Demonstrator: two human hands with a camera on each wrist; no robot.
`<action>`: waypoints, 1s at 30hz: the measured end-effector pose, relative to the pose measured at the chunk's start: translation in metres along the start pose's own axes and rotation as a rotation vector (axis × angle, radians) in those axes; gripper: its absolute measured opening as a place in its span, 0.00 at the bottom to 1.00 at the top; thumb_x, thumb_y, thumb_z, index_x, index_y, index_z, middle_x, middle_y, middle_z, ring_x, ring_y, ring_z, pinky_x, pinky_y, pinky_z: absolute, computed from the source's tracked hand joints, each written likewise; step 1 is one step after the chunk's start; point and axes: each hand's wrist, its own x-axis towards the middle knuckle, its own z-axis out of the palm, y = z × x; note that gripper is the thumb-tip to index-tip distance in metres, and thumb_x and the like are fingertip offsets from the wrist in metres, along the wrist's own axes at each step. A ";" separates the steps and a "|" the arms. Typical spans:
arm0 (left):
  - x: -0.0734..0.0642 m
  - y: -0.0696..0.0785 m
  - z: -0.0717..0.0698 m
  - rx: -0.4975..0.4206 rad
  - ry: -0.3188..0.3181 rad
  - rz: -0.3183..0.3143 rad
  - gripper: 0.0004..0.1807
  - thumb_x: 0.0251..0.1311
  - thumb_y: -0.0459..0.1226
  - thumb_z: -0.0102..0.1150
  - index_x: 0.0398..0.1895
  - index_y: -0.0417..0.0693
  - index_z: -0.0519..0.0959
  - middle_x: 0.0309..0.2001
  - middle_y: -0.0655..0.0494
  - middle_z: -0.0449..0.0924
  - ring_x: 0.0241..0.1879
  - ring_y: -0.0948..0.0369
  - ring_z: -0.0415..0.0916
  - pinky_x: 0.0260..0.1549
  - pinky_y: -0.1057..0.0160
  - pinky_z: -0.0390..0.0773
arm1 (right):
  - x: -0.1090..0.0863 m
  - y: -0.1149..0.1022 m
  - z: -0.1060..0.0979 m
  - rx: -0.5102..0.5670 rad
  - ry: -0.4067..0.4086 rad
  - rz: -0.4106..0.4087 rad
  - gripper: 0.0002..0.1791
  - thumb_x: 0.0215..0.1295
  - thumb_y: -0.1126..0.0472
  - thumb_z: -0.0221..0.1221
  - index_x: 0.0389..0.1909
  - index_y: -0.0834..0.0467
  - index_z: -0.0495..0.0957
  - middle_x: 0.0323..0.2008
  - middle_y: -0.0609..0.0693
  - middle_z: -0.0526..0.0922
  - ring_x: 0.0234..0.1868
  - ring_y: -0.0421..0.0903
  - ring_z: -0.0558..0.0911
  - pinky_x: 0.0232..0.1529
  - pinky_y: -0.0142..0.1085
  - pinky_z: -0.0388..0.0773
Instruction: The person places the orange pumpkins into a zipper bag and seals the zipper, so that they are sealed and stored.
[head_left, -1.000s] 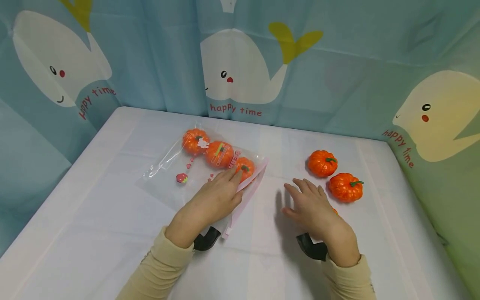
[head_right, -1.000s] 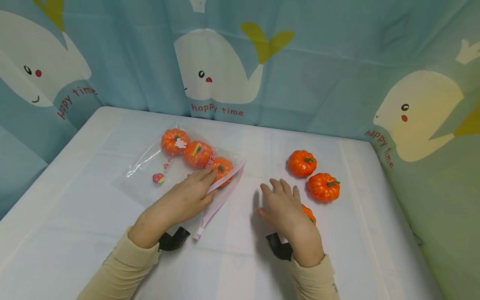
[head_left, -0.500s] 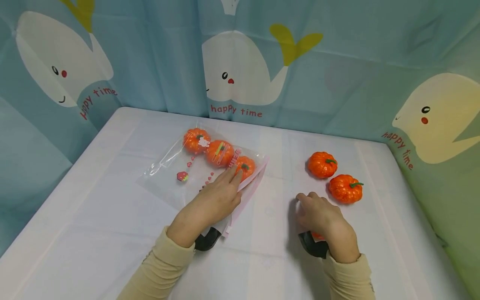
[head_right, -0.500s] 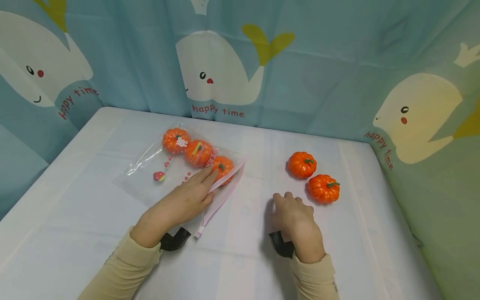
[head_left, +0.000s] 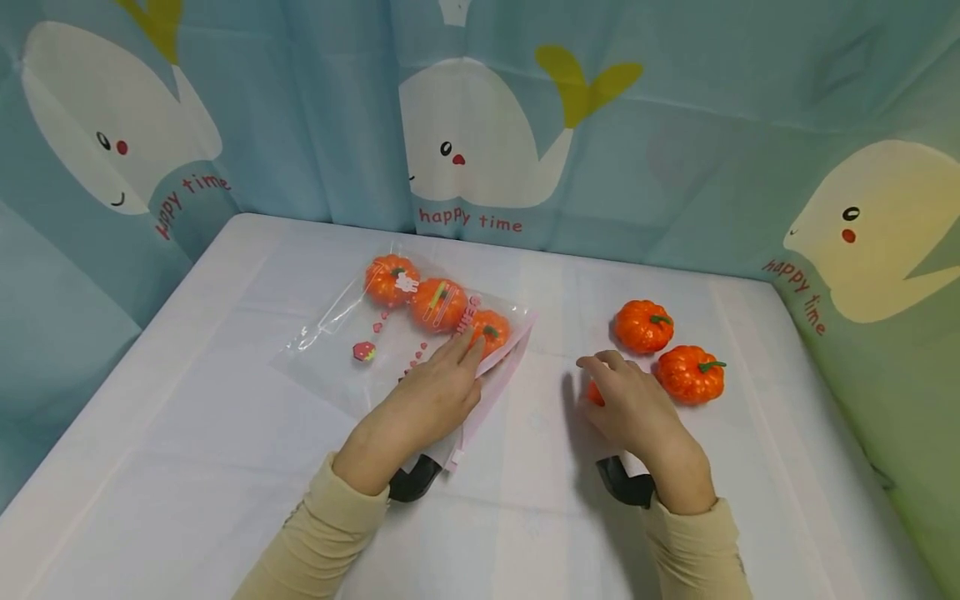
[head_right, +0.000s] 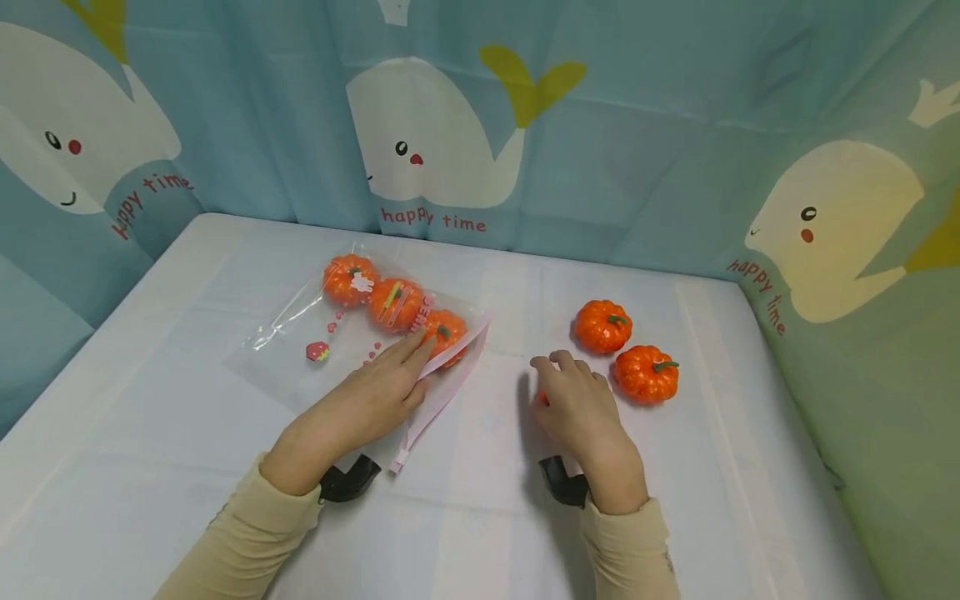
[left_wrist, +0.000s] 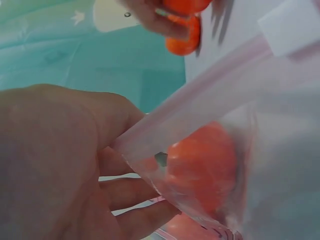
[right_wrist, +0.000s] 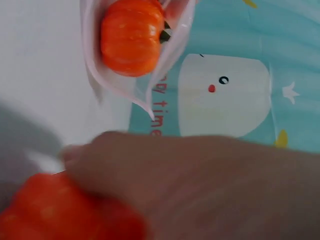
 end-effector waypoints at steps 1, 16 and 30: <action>0.000 0.000 0.000 -0.004 0.005 0.002 0.30 0.72 0.38 0.51 0.73 0.34 0.61 0.75 0.38 0.56 0.76 0.46 0.55 0.69 0.47 0.63 | 0.002 0.000 0.002 0.009 0.030 -0.018 0.24 0.57 0.65 0.66 0.57 0.61 0.77 0.53 0.62 0.79 0.49 0.60 0.81 0.46 0.54 0.81; 0.001 0.011 0.005 0.035 -0.036 -0.121 0.43 0.65 0.44 0.61 0.77 0.38 0.52 0.79 0.41 0.46 0.78 0.44 0.48 0.68 0.38 0.63 | -0.003 0.004 -0.008 0.079 -0.092 0.083 0.35 0.59 0.55 0.67 0.66 0.60 0.69 0.63 0.65 0.70 0.62 0.67 0.71 0.58 0.64 0.72; -0.010 0.017 0.005 0.241 0.050 -0.089 0.19 0.65 0.39 0.62 0.51 0.31 0.78 0.55 0.36 0.78 0.45 0.46 0.80 0.36 0.43 0.84 | -0.003 0.003 -0.007 0.168 -0.121 0.069 0.36 0.61 0.57 0.66 0.67 0.62 0.64 0.63 0.64 0.69 0.59 0.61 0.75 0.61 0.59 0.72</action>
